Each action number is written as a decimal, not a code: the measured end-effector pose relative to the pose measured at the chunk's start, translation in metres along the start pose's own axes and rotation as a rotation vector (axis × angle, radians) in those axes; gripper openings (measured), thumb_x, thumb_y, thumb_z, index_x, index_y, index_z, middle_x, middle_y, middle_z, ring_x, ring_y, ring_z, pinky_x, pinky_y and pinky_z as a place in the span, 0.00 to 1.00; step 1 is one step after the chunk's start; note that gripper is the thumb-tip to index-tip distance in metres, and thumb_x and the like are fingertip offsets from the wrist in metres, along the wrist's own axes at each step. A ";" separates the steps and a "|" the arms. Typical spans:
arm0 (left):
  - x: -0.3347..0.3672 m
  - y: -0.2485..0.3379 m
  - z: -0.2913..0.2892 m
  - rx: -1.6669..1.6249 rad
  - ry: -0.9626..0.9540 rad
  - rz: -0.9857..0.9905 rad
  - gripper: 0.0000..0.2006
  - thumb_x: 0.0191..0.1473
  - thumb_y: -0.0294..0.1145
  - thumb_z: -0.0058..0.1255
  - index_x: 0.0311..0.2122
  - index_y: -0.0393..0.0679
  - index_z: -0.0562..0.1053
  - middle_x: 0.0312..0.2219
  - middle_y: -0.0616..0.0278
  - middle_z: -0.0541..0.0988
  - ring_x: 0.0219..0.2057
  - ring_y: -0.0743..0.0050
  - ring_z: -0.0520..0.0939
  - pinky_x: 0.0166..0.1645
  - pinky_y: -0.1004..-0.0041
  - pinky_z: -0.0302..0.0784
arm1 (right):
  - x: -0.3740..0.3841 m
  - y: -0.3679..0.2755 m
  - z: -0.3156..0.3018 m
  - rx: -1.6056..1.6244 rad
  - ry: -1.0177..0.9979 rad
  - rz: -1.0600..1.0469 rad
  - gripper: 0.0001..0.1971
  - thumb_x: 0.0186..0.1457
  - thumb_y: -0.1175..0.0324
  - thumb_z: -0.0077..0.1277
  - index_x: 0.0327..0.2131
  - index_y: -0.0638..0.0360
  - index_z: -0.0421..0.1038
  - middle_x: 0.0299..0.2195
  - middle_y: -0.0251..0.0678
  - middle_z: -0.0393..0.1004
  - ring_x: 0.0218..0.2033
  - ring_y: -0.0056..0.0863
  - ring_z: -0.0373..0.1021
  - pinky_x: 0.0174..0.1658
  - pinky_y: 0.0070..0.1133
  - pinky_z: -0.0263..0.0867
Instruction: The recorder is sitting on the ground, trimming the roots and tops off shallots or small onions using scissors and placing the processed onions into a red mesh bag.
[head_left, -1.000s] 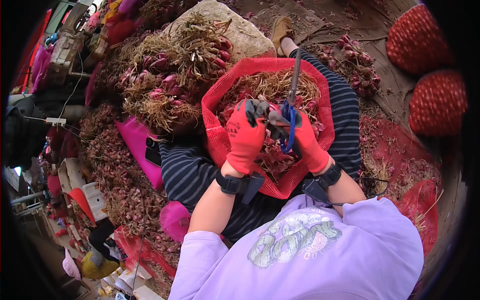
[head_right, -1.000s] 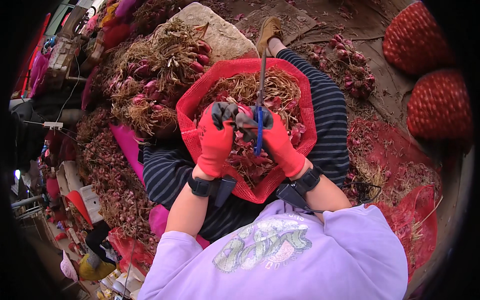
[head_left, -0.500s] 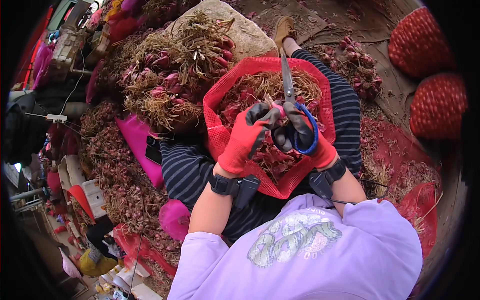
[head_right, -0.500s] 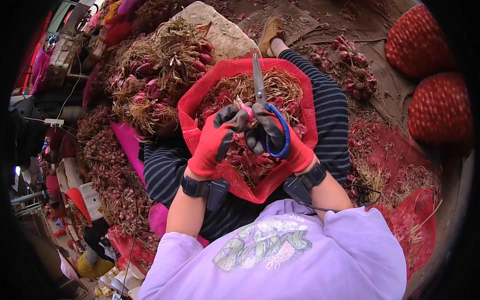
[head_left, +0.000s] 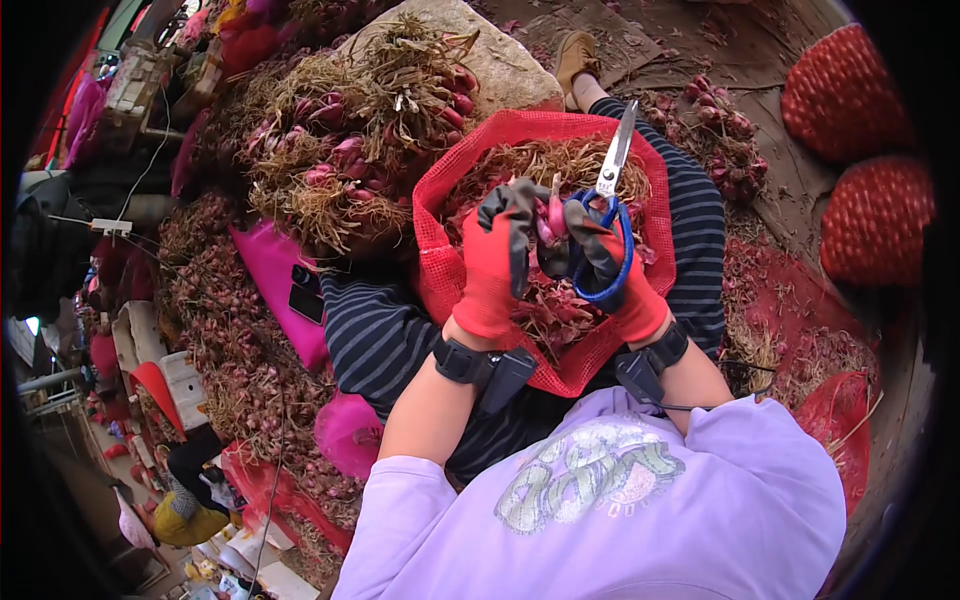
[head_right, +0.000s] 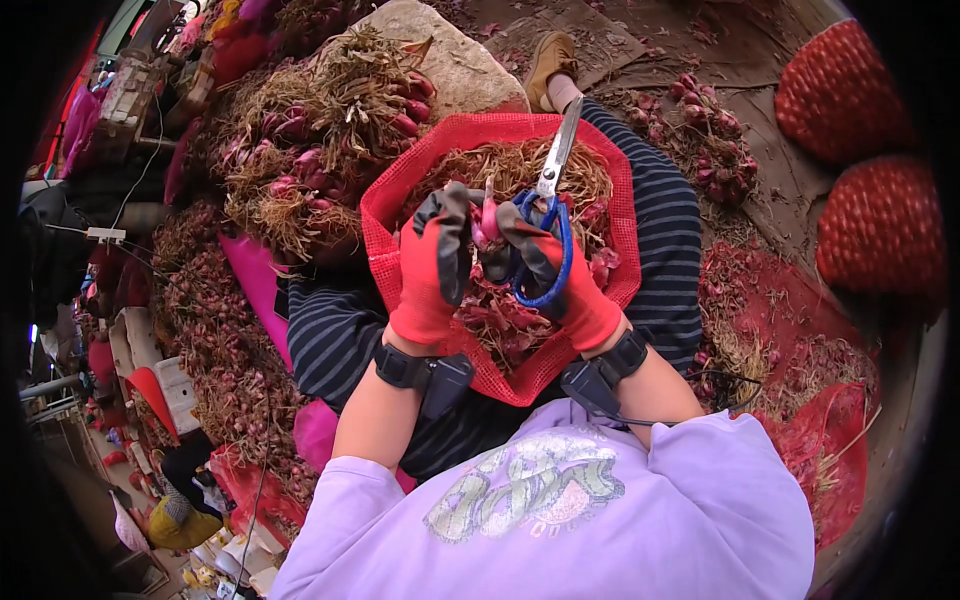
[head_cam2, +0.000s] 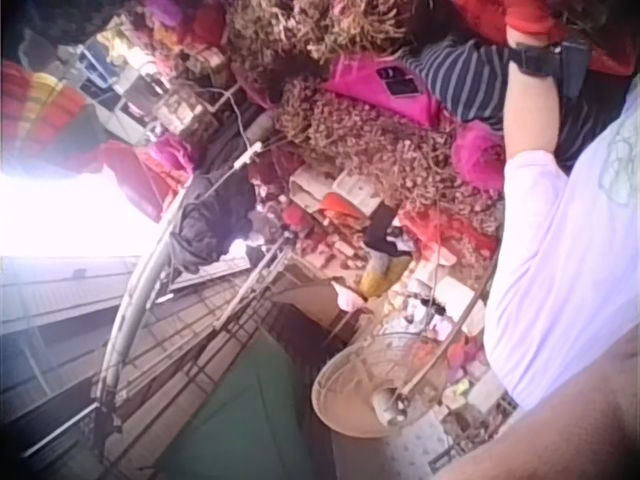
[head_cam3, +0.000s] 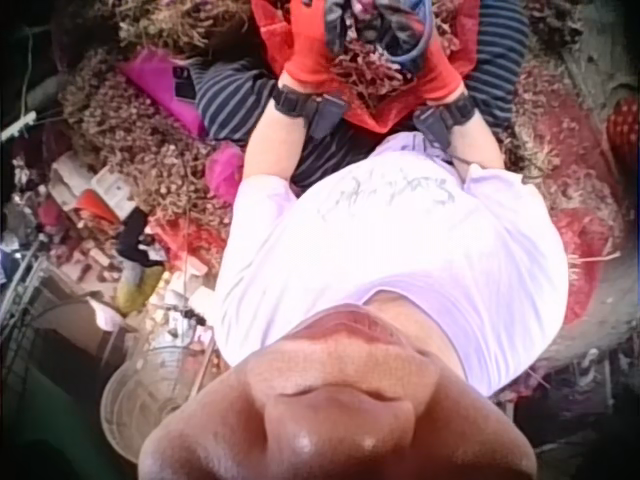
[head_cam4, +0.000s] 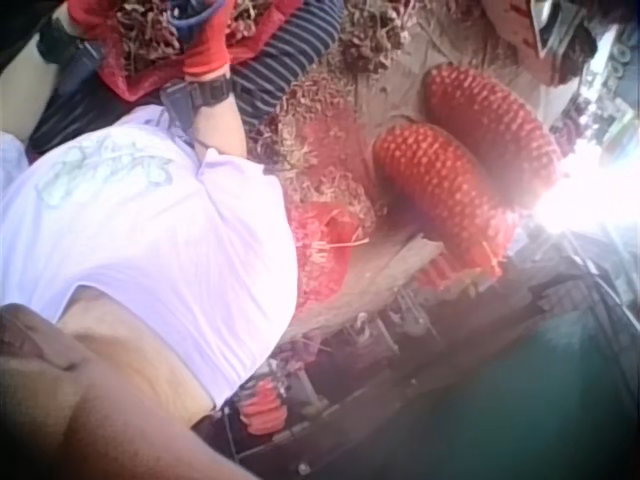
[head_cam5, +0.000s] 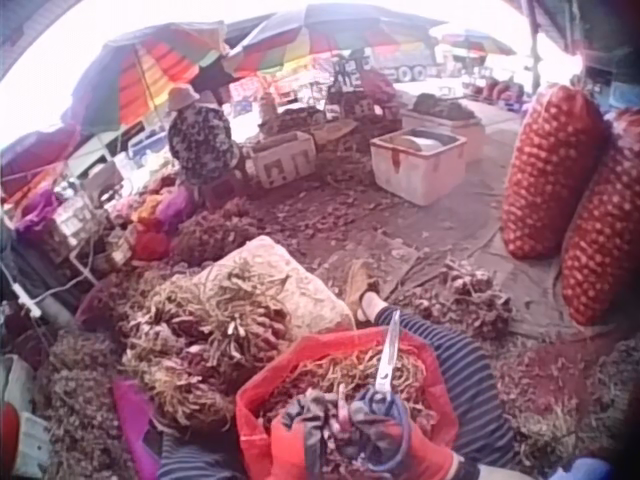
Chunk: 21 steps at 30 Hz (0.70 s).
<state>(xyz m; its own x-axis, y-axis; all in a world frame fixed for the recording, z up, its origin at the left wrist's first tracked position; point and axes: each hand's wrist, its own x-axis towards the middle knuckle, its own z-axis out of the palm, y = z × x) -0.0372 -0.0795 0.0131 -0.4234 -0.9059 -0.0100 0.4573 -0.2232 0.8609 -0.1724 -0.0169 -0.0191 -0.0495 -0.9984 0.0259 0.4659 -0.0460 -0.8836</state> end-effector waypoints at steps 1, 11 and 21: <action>0.003 -0.002 -0.005 0.068 0.112 -0.097 0.13 0.56 0.38 0.42 0.42 0.41 0.69 0.32 0.61 0.73 0.36 0.76 0.73 0.41 0.78 0.68 | 0.005 -0.007 0.004 0.263 -0.084 0.091 0.07 0.57 0.64 0.44 0.36 0.55 0.63 0.35 0.28 0.63 0.38 0.19 0.64 0.34 0.18 0.63; 0.003 0.026 -0.012 0.278 -0.045 -0.230 0.08 0.52 0.25 0.46 0.39 0.40 0.70 0.31 0.67 0.74 0.32 0.85 0.72 0.36 0.81 0.68 | 0.005 -0.018 -0.008 0.545 -0.118 0.282 0.07 0.60 0.62 0.40 0.35 0.52 0.58 0.33 0.28 0.61 0.32 0.18 0.62 0.32 0.17 0.62; 0.008 0.019 -0.023 -0.139 0.288 -0.192 0.10 0.55 0.32 0.45 0.40 0.40 0.68 0.28 0.71 0.70 0.25 0.87 0.70 0.30 0.87 0.66 | 0.004 -0.020 -0.009 0.452 -0.209 0.297 0.24 0.56 0.48 0.43 0.41 0.62 0.63 0.26 0.32 0.69 0.21 0.19 0.65 0.25 0.17 0.61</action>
<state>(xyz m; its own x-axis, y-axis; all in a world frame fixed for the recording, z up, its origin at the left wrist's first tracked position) -0.0134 -0.0990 0.0177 -0.2835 -0.9026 -0.3240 0.5008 -0.4275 0.7526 -0.1904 -0.0200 -0.0054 0.2952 -0.9535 -0.0608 0.7666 0.2743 -0.5806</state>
